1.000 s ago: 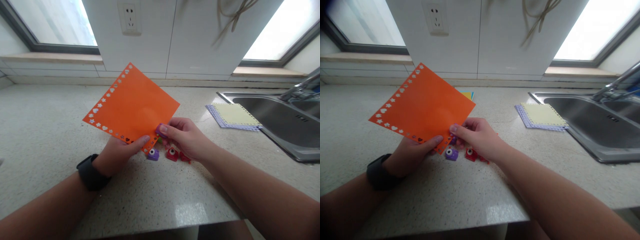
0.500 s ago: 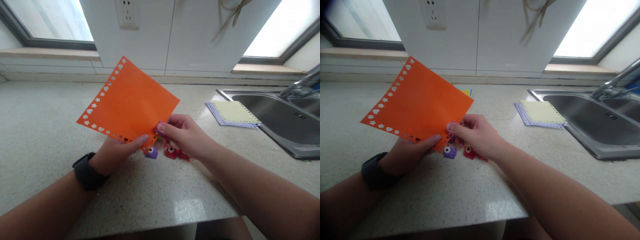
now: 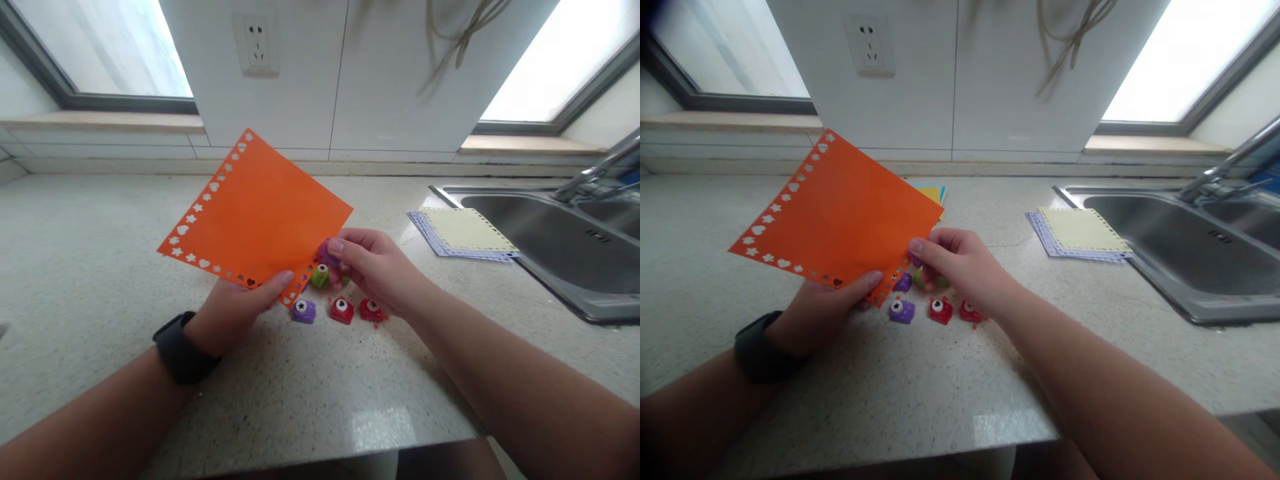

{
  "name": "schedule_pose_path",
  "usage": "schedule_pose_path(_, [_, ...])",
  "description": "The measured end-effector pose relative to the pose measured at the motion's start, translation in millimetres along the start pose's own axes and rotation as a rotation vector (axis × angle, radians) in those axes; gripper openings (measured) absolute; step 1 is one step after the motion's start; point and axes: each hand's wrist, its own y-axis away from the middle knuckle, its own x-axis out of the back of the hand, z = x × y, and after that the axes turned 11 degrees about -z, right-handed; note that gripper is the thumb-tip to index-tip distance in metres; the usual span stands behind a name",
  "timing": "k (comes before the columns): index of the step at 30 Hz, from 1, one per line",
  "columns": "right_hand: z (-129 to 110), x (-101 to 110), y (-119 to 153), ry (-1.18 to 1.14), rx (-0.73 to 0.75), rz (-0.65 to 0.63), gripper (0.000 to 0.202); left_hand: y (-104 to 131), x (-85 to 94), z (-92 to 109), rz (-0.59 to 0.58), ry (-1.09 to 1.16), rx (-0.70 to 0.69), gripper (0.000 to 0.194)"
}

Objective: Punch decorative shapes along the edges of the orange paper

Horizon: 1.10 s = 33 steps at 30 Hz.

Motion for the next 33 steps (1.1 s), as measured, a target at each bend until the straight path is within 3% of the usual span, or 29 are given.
schedule_pose_path(4, [-3,10,-2,0.053,0.061,0.090,0.027,-1,0.6,-5,0.021,0.070,0.081,0.024])
schedule_pose_path(7, [-9,15,2,0.239,0.057,0.101,0.029,-2,0.9,-9,0.025,0.125,0.101,0.021])
schedule_pose_path(12, [-23,15,13,0.628,0.044,-0.075,0.028,-6,-0.7,-15,0.040,0.200,0.067,0.018])
schedule_pose_path(17, [-31,6,20,0.946,0.211,-0.396,0.017,-10,-0.1,-20,0.030,0.239,0.070,0.022])
schedule_pose_path(22, [-29,-7,24,1.106,0.150,-0.649,0.016,-10,1.3,-24,0.006,0.233,0.079,0.026])
schedule_pose_path(28, [-23,-14,27,1.233,0.093,-0.714,0.018,-9,1.0,-27,0.001,0.253,0.084,0.024])
schedule_pose_path(33, [-23,-15,27,1.236,0.152,-0.727,0.022,-10,0.9,-24,-0.005,0.277,0.062,0.023])
